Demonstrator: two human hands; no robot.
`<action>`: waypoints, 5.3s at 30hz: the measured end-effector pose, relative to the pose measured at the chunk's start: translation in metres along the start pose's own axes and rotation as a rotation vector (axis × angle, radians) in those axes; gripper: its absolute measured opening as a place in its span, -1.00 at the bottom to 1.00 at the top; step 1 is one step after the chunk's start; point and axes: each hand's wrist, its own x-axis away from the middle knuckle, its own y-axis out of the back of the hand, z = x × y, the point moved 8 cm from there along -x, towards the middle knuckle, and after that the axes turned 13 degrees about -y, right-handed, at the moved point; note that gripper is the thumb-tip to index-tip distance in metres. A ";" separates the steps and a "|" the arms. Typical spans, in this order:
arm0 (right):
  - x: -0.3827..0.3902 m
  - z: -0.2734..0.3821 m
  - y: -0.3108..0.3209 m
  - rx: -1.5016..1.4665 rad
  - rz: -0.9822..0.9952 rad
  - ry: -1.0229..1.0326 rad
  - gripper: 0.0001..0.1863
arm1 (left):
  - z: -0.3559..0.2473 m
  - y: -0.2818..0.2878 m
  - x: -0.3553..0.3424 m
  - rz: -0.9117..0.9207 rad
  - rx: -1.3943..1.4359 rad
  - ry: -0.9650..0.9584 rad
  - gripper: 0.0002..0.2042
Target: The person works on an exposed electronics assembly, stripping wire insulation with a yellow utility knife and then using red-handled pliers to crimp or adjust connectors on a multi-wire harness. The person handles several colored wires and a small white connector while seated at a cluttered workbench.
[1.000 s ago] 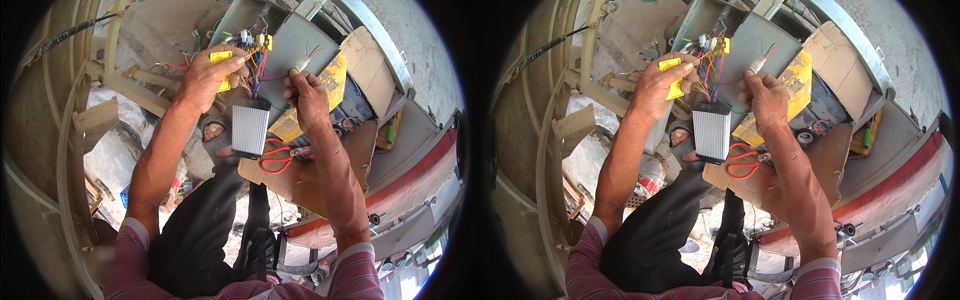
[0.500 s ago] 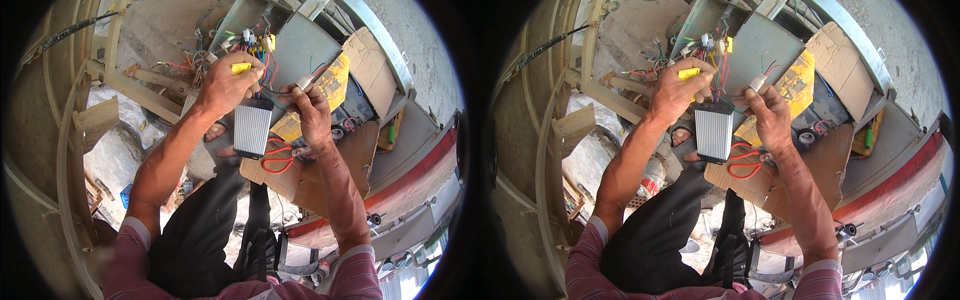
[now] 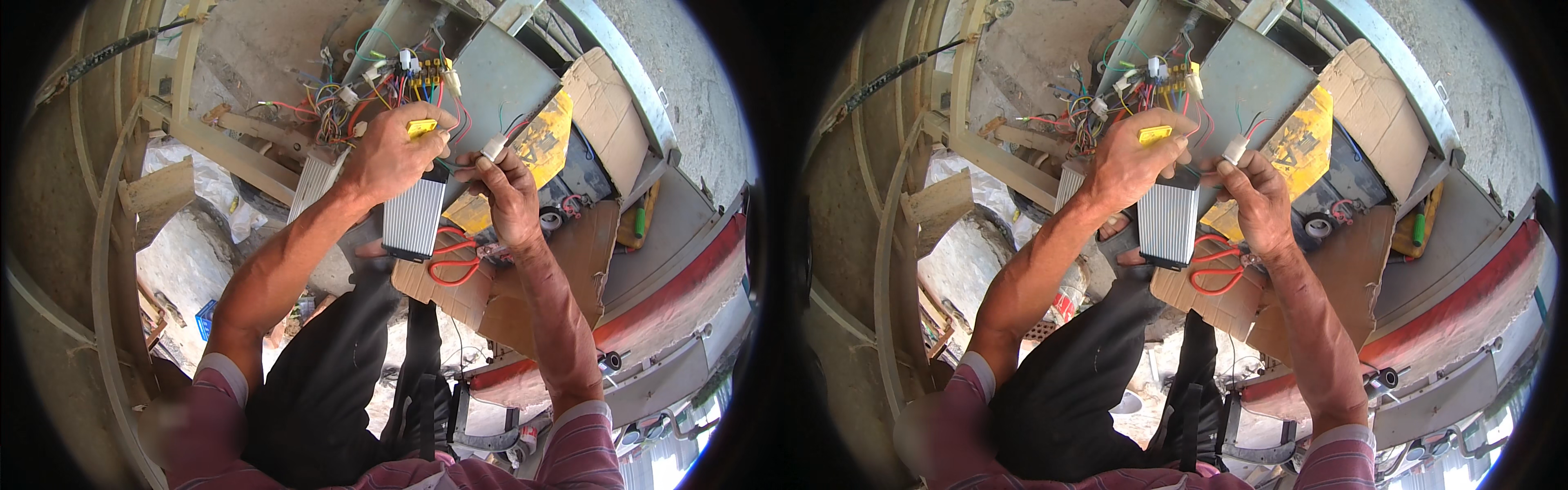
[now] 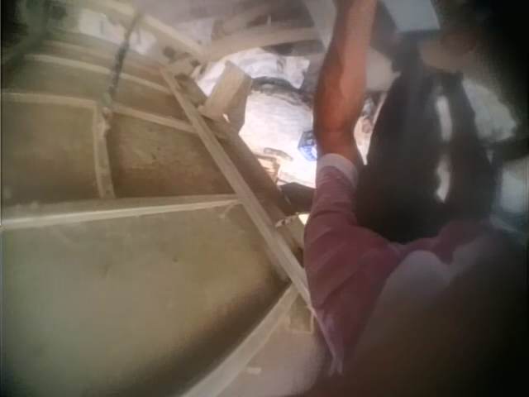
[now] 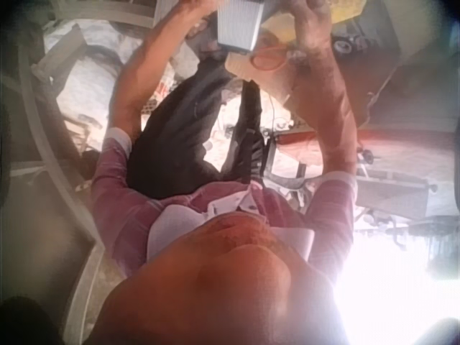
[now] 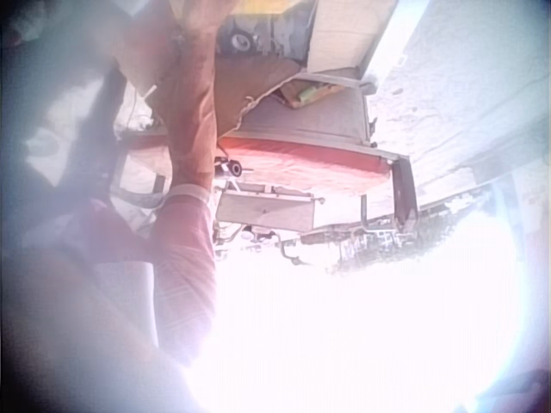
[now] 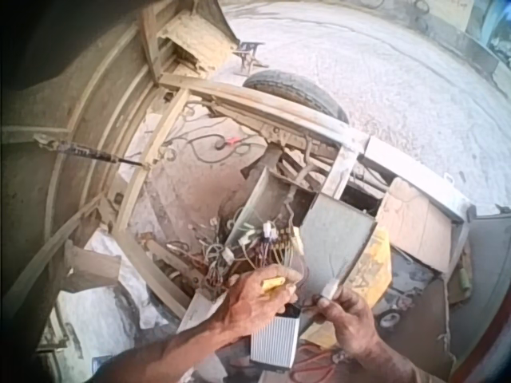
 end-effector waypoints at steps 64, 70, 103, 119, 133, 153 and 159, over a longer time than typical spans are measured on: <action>-0.002 0.002 -0.014 -0.072 0.066 -0.035 -0.83 | 0.008 -0.006 0.005 0.003 0.032 -0.041 -0.87; 0.000 0.004 -0.016 0.035 0.002 0.030 -0.86 | 0.005 -0.002 0.006 -0.044 0.021 -0.030 -0.89; 0.009 0.021 -0.037 0.068 0.007 -0.034 -0.76 | 0.022 0.003 0.007 0.035 0.372 0.090 -0.75; 0.008 0.014 -0.032 0.067 0.001 -0.110 -0.76 | 0.024 0.001 0.006 0.049 0.386 0.078 -0.74; -0.013 0.058 -0.008 0.273 -0.262 0.018 -0.58 | 0.021 -0.002 0.005 0.047 0.358 0.076 -0.74; -0.080 0.080 -0.009 0.228 -0.074 -0.107 -0.67 | 0.014 0.039 -0.018 -0.109 0.687 0.061 -0.79; -0.086 0.080 -0.003 0.283 -0.035 -0.083 -0.68 | 0.005 0.028 -0.052 -0.077 0.399 -0.033 -0.86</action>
